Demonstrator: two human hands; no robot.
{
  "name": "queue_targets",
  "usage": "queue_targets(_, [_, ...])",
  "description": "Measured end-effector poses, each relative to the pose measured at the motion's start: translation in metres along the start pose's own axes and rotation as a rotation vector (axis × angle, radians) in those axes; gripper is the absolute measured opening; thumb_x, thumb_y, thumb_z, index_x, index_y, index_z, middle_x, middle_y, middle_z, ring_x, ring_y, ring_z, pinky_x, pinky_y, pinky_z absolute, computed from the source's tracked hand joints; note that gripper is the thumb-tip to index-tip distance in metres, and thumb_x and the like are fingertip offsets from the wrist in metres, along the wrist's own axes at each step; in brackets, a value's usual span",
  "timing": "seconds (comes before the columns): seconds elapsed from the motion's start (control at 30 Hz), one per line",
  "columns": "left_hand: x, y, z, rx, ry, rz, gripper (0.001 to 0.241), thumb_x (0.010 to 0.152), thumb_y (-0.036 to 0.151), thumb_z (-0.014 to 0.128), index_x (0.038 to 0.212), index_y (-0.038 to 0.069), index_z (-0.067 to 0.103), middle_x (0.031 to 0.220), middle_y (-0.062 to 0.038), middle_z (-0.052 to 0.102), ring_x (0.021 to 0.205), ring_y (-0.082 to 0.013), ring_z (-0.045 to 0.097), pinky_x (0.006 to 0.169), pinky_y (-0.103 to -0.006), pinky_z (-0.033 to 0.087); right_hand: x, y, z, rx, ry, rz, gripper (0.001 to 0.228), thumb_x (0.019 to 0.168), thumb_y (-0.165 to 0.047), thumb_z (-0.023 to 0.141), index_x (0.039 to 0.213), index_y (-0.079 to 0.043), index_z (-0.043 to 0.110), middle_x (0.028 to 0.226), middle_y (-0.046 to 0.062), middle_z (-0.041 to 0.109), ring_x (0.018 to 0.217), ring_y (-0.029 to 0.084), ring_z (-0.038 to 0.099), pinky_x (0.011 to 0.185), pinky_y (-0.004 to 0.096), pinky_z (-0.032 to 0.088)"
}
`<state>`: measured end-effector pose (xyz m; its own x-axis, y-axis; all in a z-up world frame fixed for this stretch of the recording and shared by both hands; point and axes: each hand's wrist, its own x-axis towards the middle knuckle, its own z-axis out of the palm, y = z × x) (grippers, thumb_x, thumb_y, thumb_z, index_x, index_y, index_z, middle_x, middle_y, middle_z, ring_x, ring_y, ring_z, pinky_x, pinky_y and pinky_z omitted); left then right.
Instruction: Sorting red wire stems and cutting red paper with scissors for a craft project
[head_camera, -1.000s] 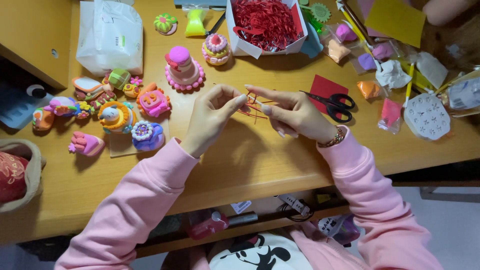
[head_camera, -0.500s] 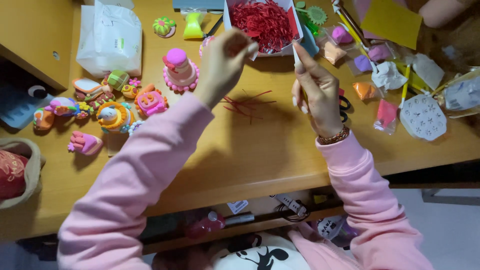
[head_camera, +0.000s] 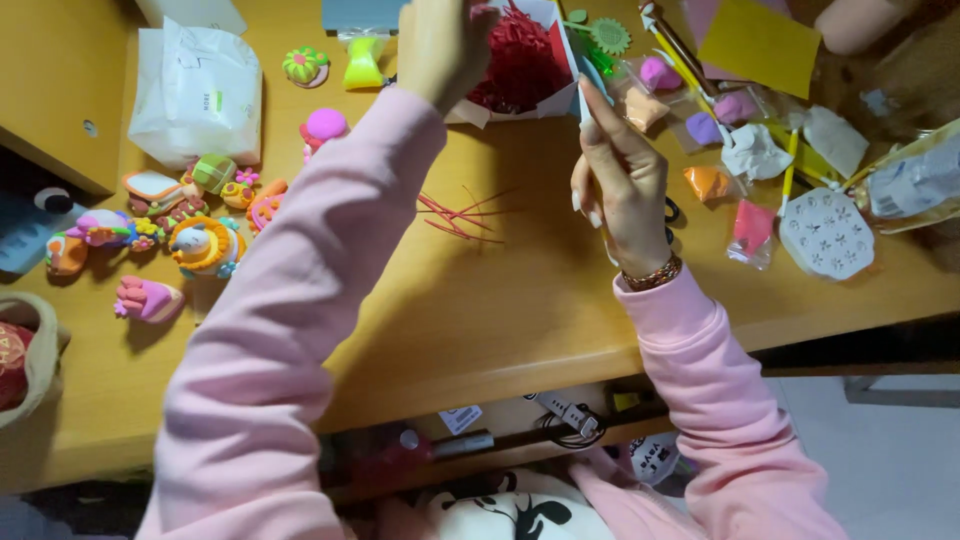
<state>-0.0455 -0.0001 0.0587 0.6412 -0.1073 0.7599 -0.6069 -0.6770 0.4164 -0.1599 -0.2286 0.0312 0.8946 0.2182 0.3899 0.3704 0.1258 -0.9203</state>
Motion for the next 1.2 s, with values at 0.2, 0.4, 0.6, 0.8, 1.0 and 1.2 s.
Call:
queue_targets(0.2, [-0.124,0.047,-0.003,0.043,-0.285,-0.031,0.056,0.083,0.066,0.077,0.096,0.013,0.063,0.097,-0.006,0.064,0.093,-0.031,0.058,0.083,-0.0453,0.041,-0.004,-0.001,0.002,-0.028,-0.016,0.051,0.042,0.111,-0.028,0.058,0.152,-0.022,0.053,0.053,0.005,0.048,0.039,0.007,0.031,0.039,0.019,0.029])
queue_targets(0.4, [-0.179,0.025,-0.017,0.228,-0.42,-0.067,0.083,0.071,0.068,0.086,0.114,0.003,0.057,0.151,-0.025,0.047,0.142,-0.0439,0.04,0.118,-0.0631,0.024,-0.004,0.003,0.005,-0.02,-0.047,0.065,0.039,0.11,-0.026,0.061,0.149,-0.023,0.057,0.057,0.003,0.054,0.039,0.007,0.035,0.038,0.019,0.032])
queue_targets(0.6, [-0.182,0.019,-0.02,0.094,-0.308,-0.084,0.032,0.081,0.022,0.085,0.09,0.008,0.058,0.147,-0.024,0.052,0.141,-0.0437,0.042,0.117,-0.0651,0.026,-0.002,0.0,0.011,-0.043,-0.058,0.177,0.046,0.106,-0.031,0.061,0.15,-0.02,0.056,0.053,0.002,0.049,0.04,0.005,0.036,0.036,0.016,0.029])
queue_targets(0.8, [-0.173,0.023,-0.032,-0.096,-0.13,-0.153,0.019,0.093,0.014,0.077,0.093,0.008,0.059,0.117,-0.013,0.066,0.104,-0.0325,0.058,0.092,-0.0444,0.041,0.0,0.005,0.01,0.009,-0.154,0.251,0.048,0.105,-0.031,0.059,0.151,-0.019,0.054,0.052,0.001,0.05,0.038,0.003,0.033,0.035,0.016,0.024])
queue_targets(1.0, [-0.175,0.027,-0.033,-0.378,-0.01,-0.51,0.014,0.098,0.03,0.076,0.102,0.02,0.069,0.102,0.0,0.073,0.104,-0.0188,0.068,0.094,-0.032,0.052,0.0,0.016,0.008,0.157,-0.308,0.279,0.049,0.106,-0.02,0.054,0.154,-0.01,0.048,0.045,0.011,0.05,0.024,0.006,0.035,0.025,0.013,0.029])
queue_targets(1.2, [-0.175,0.035,-0.034,-0.452,-0.02,-0.558,0.014,0.097,0.029,0.077,0.101,0.018,0.07,0.096,-0.001,0.075,0.099,-0.0157,0.07,0.093,-0.0332,0.053,-0.001,0.019,0.011,0.184,-0.362,0.31,0.05,0.106,-0.019,0.052,0.155,-0.009,0.046,0.045,0.01,0.051,0.025,0.004,0.036,0.026,0.011,0.03])
